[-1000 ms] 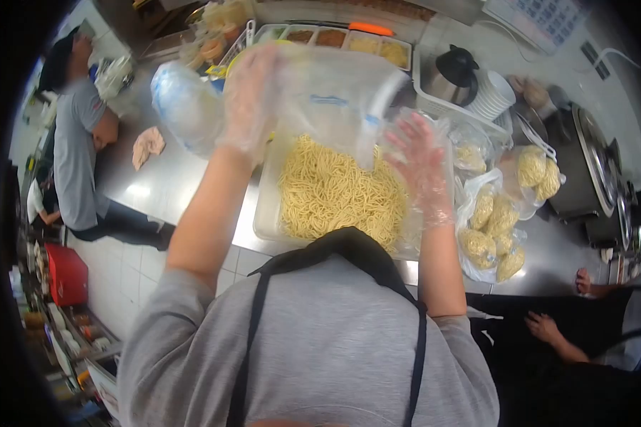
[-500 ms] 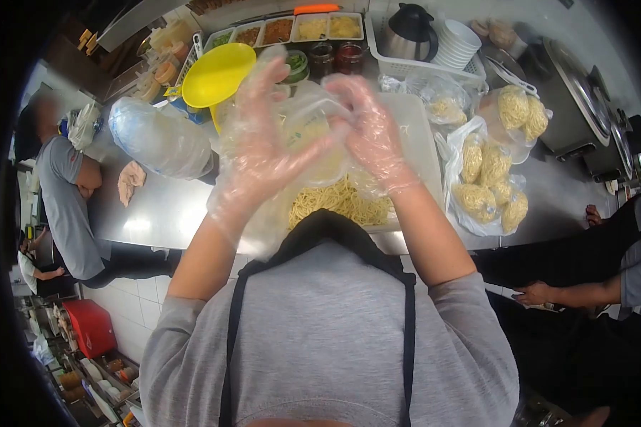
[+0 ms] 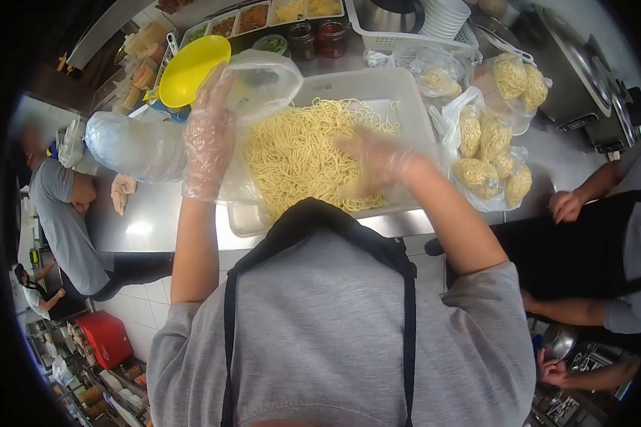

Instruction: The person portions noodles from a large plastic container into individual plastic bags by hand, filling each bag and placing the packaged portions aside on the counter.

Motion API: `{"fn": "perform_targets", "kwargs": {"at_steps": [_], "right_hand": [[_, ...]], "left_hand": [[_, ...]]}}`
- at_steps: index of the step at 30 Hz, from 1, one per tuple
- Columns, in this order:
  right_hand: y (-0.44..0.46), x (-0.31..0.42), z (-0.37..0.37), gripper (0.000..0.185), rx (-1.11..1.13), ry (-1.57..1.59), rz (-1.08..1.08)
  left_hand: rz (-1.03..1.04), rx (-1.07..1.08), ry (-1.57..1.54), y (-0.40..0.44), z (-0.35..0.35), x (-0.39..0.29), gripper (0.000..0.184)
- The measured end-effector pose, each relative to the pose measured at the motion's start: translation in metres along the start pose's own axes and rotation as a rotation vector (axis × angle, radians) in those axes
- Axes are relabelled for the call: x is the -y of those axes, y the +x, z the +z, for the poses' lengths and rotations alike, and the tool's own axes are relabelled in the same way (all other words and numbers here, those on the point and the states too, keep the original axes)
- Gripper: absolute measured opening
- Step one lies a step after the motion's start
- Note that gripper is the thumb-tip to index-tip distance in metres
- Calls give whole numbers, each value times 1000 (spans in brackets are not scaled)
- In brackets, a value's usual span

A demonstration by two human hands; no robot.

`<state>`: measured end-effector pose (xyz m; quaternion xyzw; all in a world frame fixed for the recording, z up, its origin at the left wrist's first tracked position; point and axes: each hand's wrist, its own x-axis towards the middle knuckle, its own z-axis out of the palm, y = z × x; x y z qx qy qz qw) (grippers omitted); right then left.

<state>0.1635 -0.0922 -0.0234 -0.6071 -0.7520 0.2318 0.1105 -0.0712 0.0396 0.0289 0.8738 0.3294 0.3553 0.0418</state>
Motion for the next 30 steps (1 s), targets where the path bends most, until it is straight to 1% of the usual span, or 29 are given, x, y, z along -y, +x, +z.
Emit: {"fn": "perform_targets", "kwargs": {"at_steps": [1,3,5,9,11,12,14,15,17,18,20,21,23,24,26,27,29,30], "right_hand": [[-3,5,19,72,32,-84,74],[-2,-1,37,77,69,-166,150],[9,-15,38,79,162,-173,-31],[20,-28,31,75,201,-125,-26],[18,-40,13,72,205,265,-57],[13,-41,5,72,210,263,-61],[2,-34,-17,69,6,447,-50],[-3,-26,-33,69,8,450,-49],[-13,-8,-68,67,-122,338,-31],[-16,-5,-77,67,-122,339,-27],[-18,-1,-88,68,-155,815,-177],[-19,-3,-89,68,-154,816,-180],[-22,-10,-89,70,-172,918,-135],[-22,-15,-87,70,-169,919,-135],[-19,-27,-81,72,-116,931,-111],[-16,-31,-79,72,-111,933,-112],[-10,-38,-76,71,14,424,-1],[-7,-51,-66,71,16,425,0]], "left_hand": [[-6,-23,-17,-5,4,4,55],[-16,-42,-36,-10,13,5,58],[-83,25,-47,-11,23,-1,60],[-55,34,-98,-23,48,3,59],[-52,64,-69,-27,49,9,58],[-58,62,-67,-27,49,11,58],[-94,14,-77,-28,49,13,58],[-96,17,-78,-28,49,13,58],[-112,-3,-67,-26,53,13,58],[-111,-1,-70,-26,55,13,58],[-173,109,-123,-26,56,15,60],[-175,108,-120,-26,54,15,60],[-189,64,-129,-27,50,12,60],[-192,64,-129,-27,49,13,60],[-208,-106,-120,-29,48,15,56],[-212,-106,-117,-29,47,16,56],[-227,-212,-111,-28,46,19,55],[-229,-212,-111,-28,47,22,55]]}}
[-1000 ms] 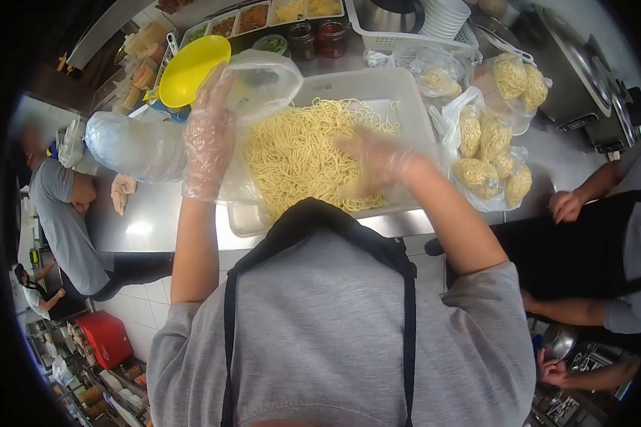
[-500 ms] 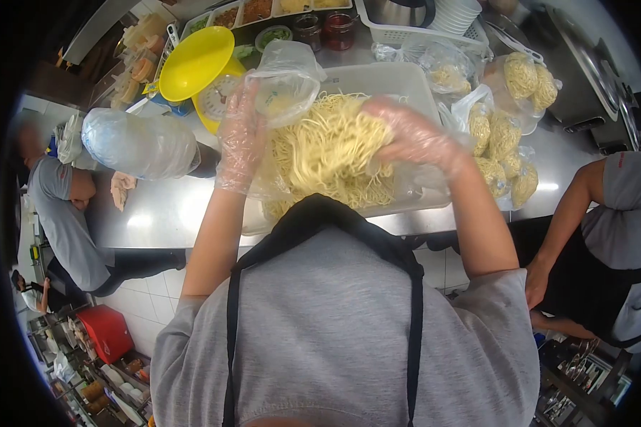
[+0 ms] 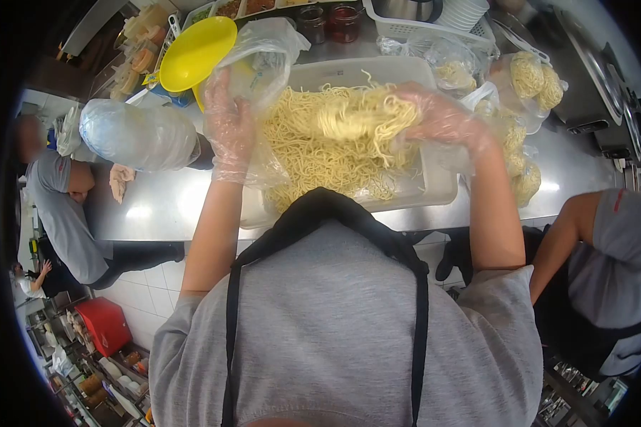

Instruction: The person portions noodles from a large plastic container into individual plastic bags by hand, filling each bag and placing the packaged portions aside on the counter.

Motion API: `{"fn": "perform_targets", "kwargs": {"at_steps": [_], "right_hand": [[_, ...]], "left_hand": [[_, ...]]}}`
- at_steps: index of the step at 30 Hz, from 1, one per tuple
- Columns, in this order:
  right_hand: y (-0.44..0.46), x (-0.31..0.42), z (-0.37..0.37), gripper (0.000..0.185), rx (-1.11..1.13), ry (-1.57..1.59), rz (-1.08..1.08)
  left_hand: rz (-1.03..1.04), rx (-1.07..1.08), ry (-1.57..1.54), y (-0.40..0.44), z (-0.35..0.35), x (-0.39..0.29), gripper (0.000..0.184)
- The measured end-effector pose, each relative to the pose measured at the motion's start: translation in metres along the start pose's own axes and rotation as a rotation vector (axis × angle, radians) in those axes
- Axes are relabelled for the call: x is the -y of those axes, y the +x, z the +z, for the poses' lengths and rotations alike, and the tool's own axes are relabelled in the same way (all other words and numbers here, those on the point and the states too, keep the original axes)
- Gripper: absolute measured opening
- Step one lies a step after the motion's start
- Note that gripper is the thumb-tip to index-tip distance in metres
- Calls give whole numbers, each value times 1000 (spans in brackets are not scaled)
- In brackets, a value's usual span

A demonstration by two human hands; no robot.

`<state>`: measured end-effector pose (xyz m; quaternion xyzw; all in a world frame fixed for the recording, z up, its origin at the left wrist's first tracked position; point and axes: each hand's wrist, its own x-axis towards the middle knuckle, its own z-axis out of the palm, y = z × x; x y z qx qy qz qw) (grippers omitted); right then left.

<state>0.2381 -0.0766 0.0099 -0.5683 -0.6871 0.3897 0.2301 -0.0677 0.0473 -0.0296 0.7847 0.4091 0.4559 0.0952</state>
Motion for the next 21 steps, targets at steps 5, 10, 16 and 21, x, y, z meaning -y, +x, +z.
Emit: {"fn": "perform_targets", "kwargs": {"at_steps": [5,10,16,21], "right_hand": [[7,1,25,73,-104,-208,228],[17,-12,80,63,-76,-659,358],[8,-31,26,53,-249,-309,175],[-11,47,-25,41,-478,99,179]], "left_hand": [[5,-41,-46,0,2,4,55],[-49,-15,-78,1,4,5,55],[-21,-20,-55,2,4,10,55],[1,-18,-36,-1,7,14,55]]}}
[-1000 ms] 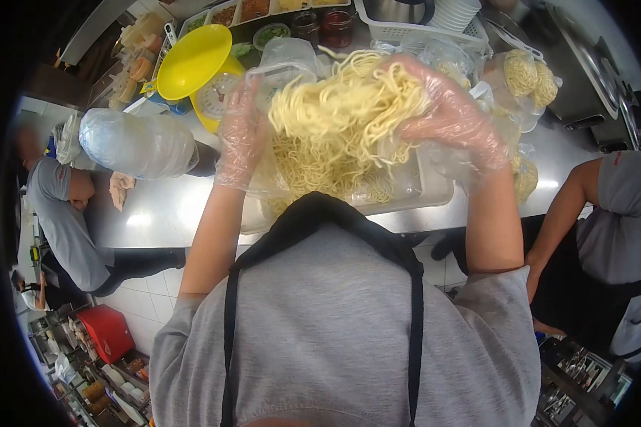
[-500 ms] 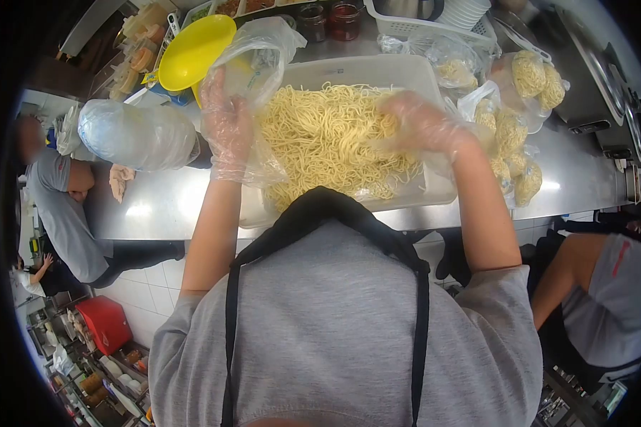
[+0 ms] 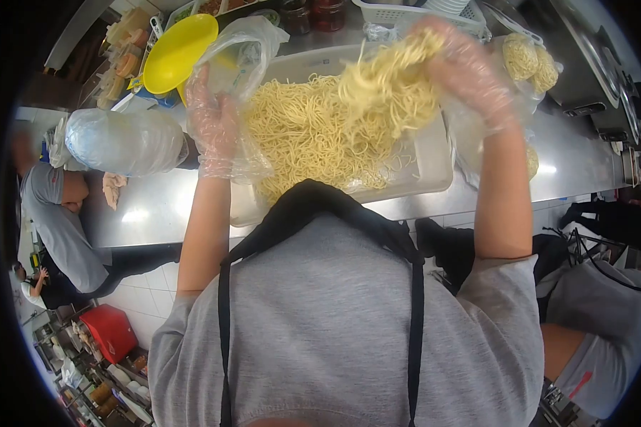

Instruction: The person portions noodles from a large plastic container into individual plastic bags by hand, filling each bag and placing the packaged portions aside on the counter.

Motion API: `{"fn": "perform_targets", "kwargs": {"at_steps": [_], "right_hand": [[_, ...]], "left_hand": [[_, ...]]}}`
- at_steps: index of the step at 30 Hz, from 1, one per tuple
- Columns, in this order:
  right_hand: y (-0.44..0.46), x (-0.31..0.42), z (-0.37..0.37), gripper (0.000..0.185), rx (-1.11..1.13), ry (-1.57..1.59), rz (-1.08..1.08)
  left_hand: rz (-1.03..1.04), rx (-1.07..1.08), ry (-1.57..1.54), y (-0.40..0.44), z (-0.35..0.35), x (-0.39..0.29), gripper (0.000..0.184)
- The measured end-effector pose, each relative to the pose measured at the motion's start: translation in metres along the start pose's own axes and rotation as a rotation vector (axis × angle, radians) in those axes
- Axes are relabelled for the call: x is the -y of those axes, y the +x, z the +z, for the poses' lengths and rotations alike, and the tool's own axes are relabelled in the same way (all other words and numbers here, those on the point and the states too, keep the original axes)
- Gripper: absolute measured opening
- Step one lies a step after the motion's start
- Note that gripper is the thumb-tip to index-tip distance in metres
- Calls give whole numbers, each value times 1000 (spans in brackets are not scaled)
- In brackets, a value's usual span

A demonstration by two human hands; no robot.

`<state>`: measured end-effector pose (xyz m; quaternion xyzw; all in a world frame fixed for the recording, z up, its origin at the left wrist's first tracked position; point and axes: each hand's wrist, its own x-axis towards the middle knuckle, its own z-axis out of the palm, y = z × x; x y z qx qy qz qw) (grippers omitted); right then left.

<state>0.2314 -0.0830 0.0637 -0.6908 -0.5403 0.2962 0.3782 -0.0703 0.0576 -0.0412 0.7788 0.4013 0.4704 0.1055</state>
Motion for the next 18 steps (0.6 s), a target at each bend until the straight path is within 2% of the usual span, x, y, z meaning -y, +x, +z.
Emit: {"fn": "perform_targets", "kwargs": {"at_steps": [1,3,4,6,7,9,11,13,15,18], "right_hand": [[0,7,-11,41,-5,0,3],[2,15,-29,41,-63,125,-183],[5,20,-31,41,-65,125,-181],[9,28,-30,29,-64,-117,-411],[9,28,-26,29,-64,-119,-411],[10,19,-12,43,185,-121,-194],[19,-1,13,48,281,-491,-213],[20,-32,47,61,399,-703,-217],[15,-45,82,72,419,-737,-98],[18,-59,119,70,426,-873,-32]], "left_hand": [[-11,5,-16,0,0,-2,55],[-21,12,-33,0,0,-2,55],[-26,5,-39,0,0,-1,55],[-32,-2,-48,0,0,-1,55],[-39,9,-53,1,-1,-2,55],[-45,18,-58,1,-2,-1,54],[-27,8,-26,1,-1,-1,54],[-36,13,-32,1,-1,-1,54],[-47,19,-37,1,-1,-1,54],[-20,31,-37,1,0,0,54]]}}
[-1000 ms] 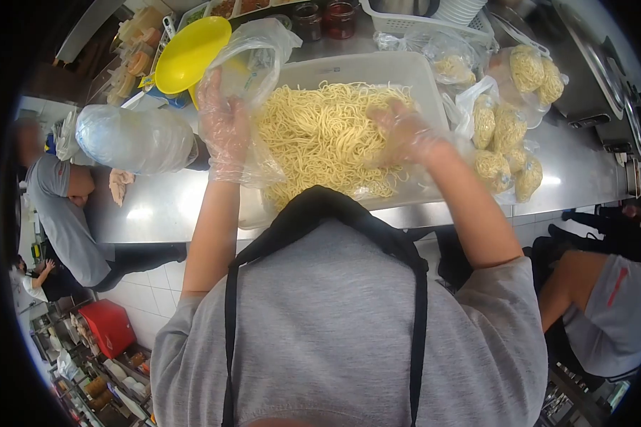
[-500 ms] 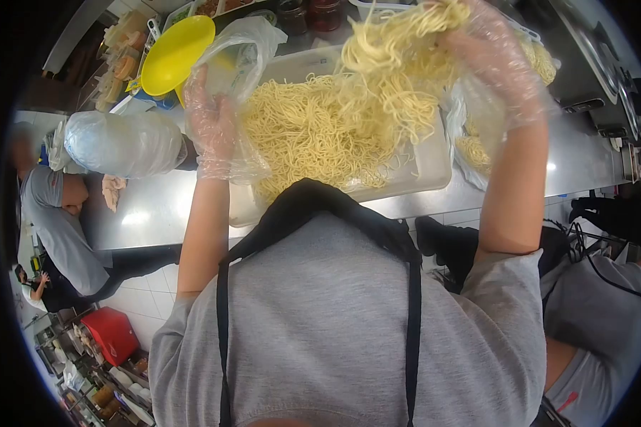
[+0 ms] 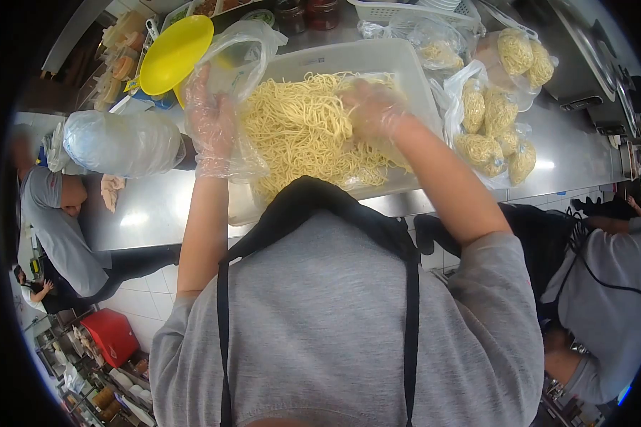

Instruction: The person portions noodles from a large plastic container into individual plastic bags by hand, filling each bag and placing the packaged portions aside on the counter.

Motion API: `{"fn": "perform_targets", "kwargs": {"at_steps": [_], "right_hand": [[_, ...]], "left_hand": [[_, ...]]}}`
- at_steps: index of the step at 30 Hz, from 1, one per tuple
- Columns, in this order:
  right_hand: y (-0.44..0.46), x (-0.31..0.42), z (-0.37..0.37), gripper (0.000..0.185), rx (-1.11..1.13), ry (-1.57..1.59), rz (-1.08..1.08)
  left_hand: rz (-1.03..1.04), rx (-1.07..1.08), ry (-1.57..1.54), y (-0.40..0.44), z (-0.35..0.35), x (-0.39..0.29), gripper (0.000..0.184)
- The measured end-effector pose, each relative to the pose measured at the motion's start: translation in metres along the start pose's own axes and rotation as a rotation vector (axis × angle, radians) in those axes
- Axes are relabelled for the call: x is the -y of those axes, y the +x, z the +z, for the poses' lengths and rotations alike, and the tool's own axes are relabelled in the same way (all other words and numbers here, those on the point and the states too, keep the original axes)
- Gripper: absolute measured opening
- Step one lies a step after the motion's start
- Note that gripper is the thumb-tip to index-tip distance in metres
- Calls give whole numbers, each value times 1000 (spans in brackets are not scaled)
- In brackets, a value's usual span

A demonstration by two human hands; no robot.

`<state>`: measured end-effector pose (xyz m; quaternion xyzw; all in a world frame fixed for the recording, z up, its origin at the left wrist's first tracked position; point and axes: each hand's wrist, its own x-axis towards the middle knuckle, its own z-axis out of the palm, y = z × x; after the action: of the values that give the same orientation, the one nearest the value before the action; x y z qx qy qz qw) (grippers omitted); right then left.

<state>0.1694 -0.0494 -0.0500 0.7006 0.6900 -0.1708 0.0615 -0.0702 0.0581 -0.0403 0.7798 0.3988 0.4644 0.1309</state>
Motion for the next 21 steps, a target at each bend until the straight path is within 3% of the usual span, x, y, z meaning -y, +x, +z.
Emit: {"fn": "perform_targets", "kwargs": {"at_steps": [1,3,4,6,8,10,12,21], "right_hand": [[8,-10,9,70,-1,1,2],[23,-40,20,60,-138,252,-217],[17,-38,8,60,-141,251,-216],[6,-39,-30,50,-229,610,-64],[-4,-47,-58,48,-390,647,-193],[-29,-30,-110,42,-330,898,-160],[-43,-19,-137,42,-355,915,-190],[-84,-31,-160,41,-674,1488,-339]], "left_hand": [[-6,6,-6,0,0,0,54],[-8,16,-13,-1,0,0,53],[6,7,-13,-1,1,0,54],[17,-11,-11,0,0,0,54],[3,-15,-13,-1,-1,-2,54],[-24,3,-41,-1,-3,-7,54],[-50,9,-64,0,-3,-7,53],[-74,-19,-121,0,-2,-5,55]]}}
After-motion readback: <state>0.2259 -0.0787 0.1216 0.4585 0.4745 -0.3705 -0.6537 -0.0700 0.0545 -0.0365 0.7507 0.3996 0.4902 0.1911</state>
